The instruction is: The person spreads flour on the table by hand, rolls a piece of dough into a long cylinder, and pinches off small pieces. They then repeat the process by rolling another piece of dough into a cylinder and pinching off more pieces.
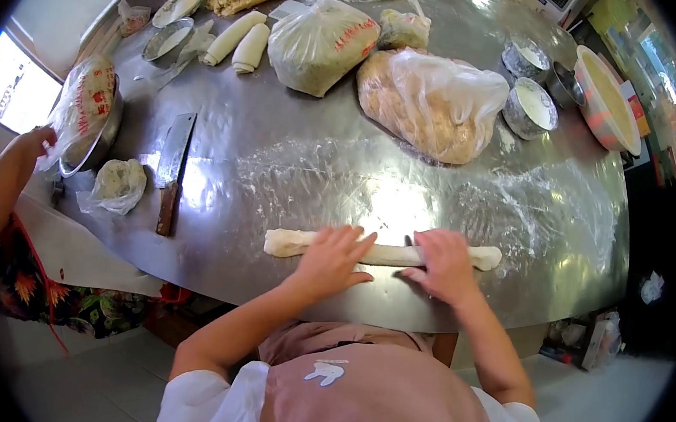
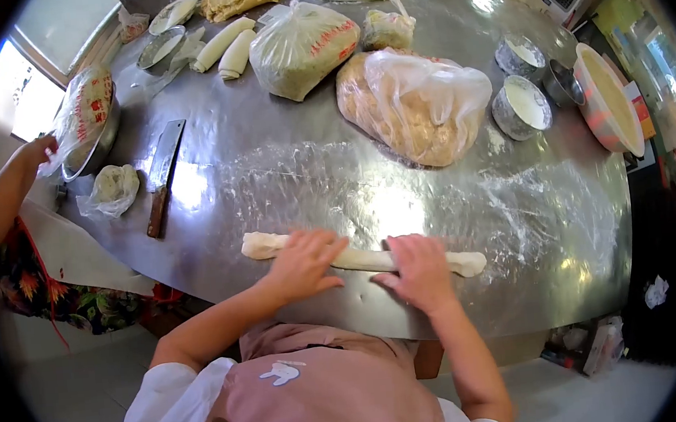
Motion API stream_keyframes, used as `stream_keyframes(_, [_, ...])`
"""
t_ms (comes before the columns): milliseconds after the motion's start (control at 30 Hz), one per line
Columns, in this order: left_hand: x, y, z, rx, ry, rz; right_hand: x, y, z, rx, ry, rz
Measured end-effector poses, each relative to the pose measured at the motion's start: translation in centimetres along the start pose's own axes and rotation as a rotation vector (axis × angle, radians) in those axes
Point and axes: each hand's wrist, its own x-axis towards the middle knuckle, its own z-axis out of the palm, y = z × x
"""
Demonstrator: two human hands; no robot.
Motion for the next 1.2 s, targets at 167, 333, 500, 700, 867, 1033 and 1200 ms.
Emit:
stream_keyframes(167, [2.1,-1.2,2.4,-0.010,-0.280,-0.060,1.2,1.0,3.3,0.012,-0.076,0.067])
stream_keyframes(333, [0.2,-2.1,2.4,-0.041,-0.239,-0.059,-1.1,3.0,2.4,-0.010,-0.058,0.034])
stream_keyframes(500, [-0.5,-2.3,1.7,0.046,-0.122,-0.078,-1.7,2.9,1.7,-0.034,-0.097,0.056])
stream_keyframes(700, [-5.1,-5.5,-2.0,0.171,0.023,-0.196,-2.8,2.1,0.4,0.004,-0.029,0.011])
stream_keyframes(867, [-4.3,-7.2,-1.3,0.083,-0.179,-0.311,-1.7,5.1,3.1,-0.079,0.018,-0.032])
stream_keyframes(1033, [-6.6,-8.6,-3.6,0.004,-0.333,-0.378,-4.3,7.1,1.5,-0.088,-0.058,0.038])
stream_keyframes(1200, [-4.9,-6.5,-4.5,0.039,-0.229,-0.480,-1.5,5.0,0.0,-0.094,-0.148,0.112])
